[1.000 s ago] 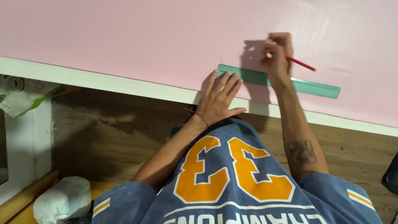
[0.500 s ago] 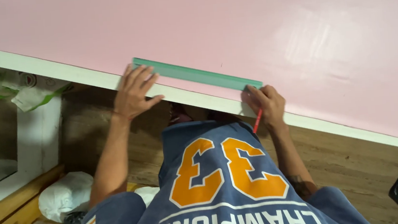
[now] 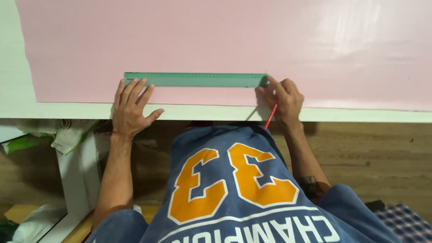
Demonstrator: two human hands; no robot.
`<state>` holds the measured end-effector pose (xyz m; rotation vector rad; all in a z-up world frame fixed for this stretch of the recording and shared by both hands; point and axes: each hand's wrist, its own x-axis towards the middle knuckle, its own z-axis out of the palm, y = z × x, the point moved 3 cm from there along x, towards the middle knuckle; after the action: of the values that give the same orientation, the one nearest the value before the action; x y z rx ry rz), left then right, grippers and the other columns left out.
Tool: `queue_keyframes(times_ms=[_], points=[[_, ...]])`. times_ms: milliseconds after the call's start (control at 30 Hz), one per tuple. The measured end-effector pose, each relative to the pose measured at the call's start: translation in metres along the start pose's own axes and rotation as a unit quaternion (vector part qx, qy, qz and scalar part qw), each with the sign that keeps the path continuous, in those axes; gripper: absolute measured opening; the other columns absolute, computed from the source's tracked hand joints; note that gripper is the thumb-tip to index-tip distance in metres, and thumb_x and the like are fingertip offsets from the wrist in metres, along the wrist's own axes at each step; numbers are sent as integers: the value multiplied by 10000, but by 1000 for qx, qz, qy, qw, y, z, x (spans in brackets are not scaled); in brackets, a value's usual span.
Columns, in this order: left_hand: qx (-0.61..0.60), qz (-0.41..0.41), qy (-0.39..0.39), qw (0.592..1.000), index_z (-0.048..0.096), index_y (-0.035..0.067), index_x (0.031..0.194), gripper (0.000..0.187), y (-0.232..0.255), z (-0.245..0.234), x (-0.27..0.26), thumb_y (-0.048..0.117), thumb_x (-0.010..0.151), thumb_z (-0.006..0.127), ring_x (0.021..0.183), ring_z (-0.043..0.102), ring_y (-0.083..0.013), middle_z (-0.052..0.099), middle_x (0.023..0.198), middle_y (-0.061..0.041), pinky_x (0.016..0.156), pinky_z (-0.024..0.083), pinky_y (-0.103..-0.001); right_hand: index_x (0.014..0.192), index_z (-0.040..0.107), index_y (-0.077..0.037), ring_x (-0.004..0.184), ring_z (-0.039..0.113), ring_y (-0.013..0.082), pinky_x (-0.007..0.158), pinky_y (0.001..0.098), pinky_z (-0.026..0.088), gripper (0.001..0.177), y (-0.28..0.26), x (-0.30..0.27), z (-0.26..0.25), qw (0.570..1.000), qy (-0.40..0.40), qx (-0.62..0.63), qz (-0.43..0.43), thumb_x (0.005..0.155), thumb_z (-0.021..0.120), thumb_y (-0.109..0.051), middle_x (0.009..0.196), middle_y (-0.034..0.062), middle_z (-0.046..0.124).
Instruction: Measuring and cutting strips of pink leather material on a workbench using a ruler, pencil, and scissors.
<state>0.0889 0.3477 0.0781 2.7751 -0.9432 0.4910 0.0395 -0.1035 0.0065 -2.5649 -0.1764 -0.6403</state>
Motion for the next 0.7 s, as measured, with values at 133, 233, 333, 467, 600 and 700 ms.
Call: queue_keyframes(times_ms=[133,233,333,467,600,700], points=[[1,12,19,1000,750,113,1353,704,-9,3,2,682,954,638,1345,622,-341,685,1428,-144,1246,377,-555,1093,836,-190,650,585,197,625,324,541,228,-9,16,-9,999,13,11,29,910,904,-308,761,3,528],[-3,11,15,1000,753,117,1352,704,-4,1,-1,691,967,619,1350,620,-330,690,1422,-139,1254,370,-551,1075,840,-180,644,580,192,623,312,541,218,-9,9,-7,999,9,5,30,922,901,-323,751,-1,523],[-4,19,25,999,762,113,1344,693,-3,4,3,678,965,630,1342,628,-333,699,1412,-143,1254,374,-551,1058,841,-170,637,574,186,617,301,540,194,-2,7,-5,1000,18,3,25,939,881,-318,740,-3,522],[0,24,32,999,782,103,1314,683,-2,4,1,670,962,635,1324,644,-338,716,1394,-150,1251,388,-552,1039,843,-165,631,568,169,607,285,534,190,1,4,-2,1000,19,6,25,960,863,-337,739,-17,519],[-8,25,29,999,777,96,1336,703,-2,11,2,672,959,632,1331,641,-352,710,1407,-160,1244,395,-560,1034,839,-140,635,590,203,592,307,533,207,13,-4,7,999,17,25,32,929,885,-312,730,12,531],[10,27,18,999,781,96,1343,727,-3,11,-3,692,965,610,1323,649,-358,722,1387,-164,1247,397,-568,1032,834,-127,641,584,198,601,296,537,198,-2,11,-8,999,15,40,33,944,872,-301,729,14,529]])
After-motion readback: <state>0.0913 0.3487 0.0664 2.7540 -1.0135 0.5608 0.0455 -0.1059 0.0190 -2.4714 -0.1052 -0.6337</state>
